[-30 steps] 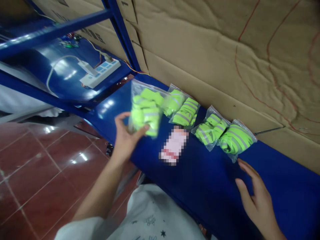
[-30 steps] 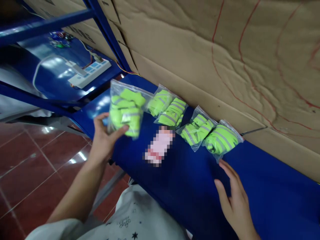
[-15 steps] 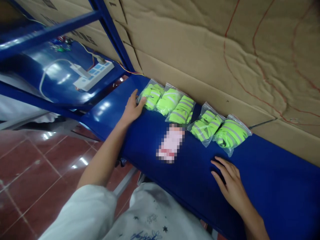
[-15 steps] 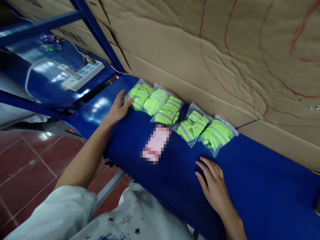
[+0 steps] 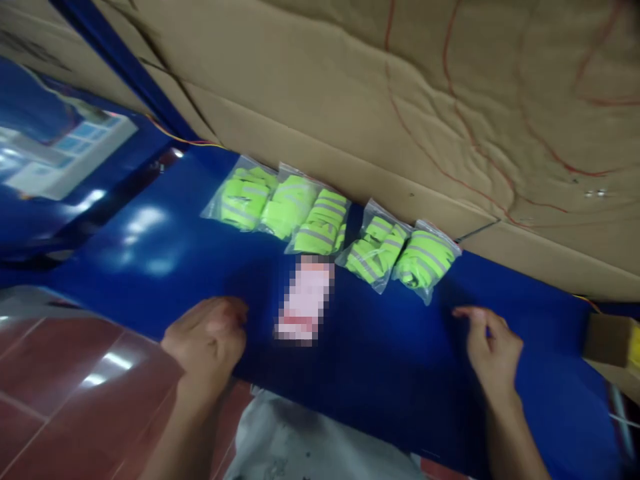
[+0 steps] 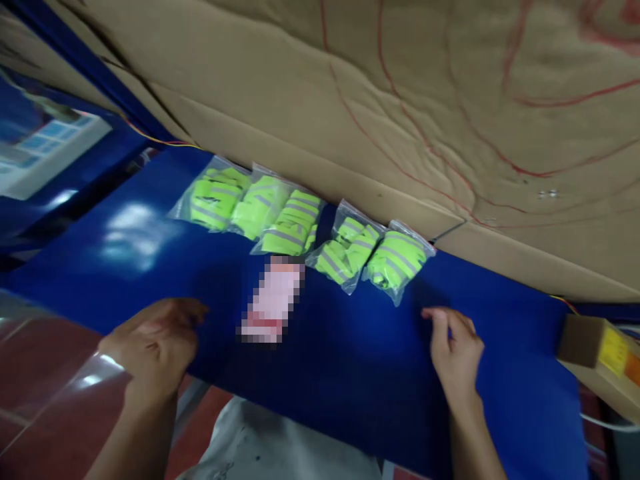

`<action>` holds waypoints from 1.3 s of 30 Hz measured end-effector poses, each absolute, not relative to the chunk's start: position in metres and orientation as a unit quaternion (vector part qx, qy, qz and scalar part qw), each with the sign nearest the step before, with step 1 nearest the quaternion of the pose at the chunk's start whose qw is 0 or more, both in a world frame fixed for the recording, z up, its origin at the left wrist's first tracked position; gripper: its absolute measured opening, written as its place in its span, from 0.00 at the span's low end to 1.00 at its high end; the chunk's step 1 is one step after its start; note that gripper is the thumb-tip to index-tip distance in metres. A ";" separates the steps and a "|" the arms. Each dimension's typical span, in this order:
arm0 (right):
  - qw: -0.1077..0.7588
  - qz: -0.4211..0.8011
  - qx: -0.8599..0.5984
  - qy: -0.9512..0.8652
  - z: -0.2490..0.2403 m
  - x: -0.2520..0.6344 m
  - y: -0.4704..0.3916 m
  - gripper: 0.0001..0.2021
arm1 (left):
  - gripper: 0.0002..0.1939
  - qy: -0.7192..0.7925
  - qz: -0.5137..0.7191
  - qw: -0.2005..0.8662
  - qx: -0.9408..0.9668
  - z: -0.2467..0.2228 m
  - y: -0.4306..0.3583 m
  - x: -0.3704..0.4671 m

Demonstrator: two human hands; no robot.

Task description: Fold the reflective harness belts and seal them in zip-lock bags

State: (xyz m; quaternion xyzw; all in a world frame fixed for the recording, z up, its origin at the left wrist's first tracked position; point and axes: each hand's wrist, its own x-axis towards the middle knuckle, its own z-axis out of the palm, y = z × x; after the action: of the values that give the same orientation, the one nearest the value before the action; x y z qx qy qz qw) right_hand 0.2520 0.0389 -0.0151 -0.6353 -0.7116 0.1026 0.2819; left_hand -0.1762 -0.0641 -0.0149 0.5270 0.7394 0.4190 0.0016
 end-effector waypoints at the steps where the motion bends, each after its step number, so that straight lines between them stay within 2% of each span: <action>1: 0.273 0.097 -0.609 -0.738 -0.013 0.245 0.042 0.20 | 0.31 0.706 0.430 -0.014 0.563 -0.008 -0.052 -0.172; 3: 0.243 0.091 -0.589 -0.766 -0.013 0.229 0.047 0.23 | 0.29 0.659 0.432 -0.038 0.614 0.009 -0.023 -0.166; 5: 0.221 0.100 -0.591 -0.770 -0.019 0.214 0.049 0.31 | 0.18 0.644 0.419 -0.058 0.637 0.026 0.009 -0.163; 6: 0.214 0.109 -0.593 -0.768 -0.023 0.209 0.049 0.34 | 0.16 0.643 0.409 -0.069 0.644 0.033 0.025 -0.162; 8: 0.207 0.123 -0.593 -0.769 -0.033 0.203 0.048 0.37 | 0.23 0.635 0.384 -0.072 0.666 0.039 0.056 -0.164; 11: 0.206 0.131 -0.587 -0.772 -0.042 0.202 0.046 0.37 | 0.26 0.619 0.362 -0.023 0.697 0.031 0.093 -0.170; 17: 0.226 0.055 -0.571 -0.787 -0.037 0.195 0.044 0.34 | 0.15 0.588 0.329 0.014 0.739 0.005 0.094 -0.151; 19: 0.201 0.042 -0.537 -0.818 -0.038 0.190 0.044 0.33 | 0.21 0.537 0.288 0.035 0.792 0.007 0.081 -0.128; 22: 0.171 0.046 -0.517 -0.837 -0.040 0.184 0.045 0.33 | 0.41 0.491 0.159 0.051 0.855 0.011 0.071 -0.092; 23: 0.171 0.049 -0.521 -0.835 -0.041 0.183 0.045 0.33 | 0.44 0.490 0.127 0.049 0.861 0.012 0.072 -0.083; 24: 0.177 0.052 -0.526 -0.830 -0.040 0.184 0.045 0.33 | 0.44 0.490 0.107 0.048 0.864 0.012 0.074 -0.078; 26: 0.196 0.063 -0.533 -0.821 -0.039 0.185 0.045 0.32 | 0.35 0.489 0.110 0.064 0.863 0.016 0.082 -0.077; 29: 0.254 0.092 -0.535 -0.801 -0.036 0.190 0.042 0.31 | 0.22 0.513 0.223 0.157 0.814 0.025 0.088 -0.088; 33: 0.366 0.198 -0.539 -0.732 -0.035 0.201 0.035 0.25 | 0.22 0.538 0.417 0.430 0.593 0.033 0.074 -0.093; 36: 0.398 0.339 -0.570 -0.634 -0.032 0.211 0.029 0.26 | 0.27 0.503 0.418 0.635 0.411 0.027 0.056 -0.080; 39: 0.389 0.457 -0.585 -0.546 -0.020 0.220 0.027 0.22 | 0.25 0.480 0.364 0.700 0.385 0.020 0.045 -0.068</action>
State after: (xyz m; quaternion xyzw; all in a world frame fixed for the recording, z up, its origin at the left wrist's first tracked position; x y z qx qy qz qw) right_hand 0.2201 0.0266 -0.0203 -0.5848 -0.5460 0.4569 0.3887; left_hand -0.0684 0.0450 0.0196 0.3849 0.4796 0.3637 0.6997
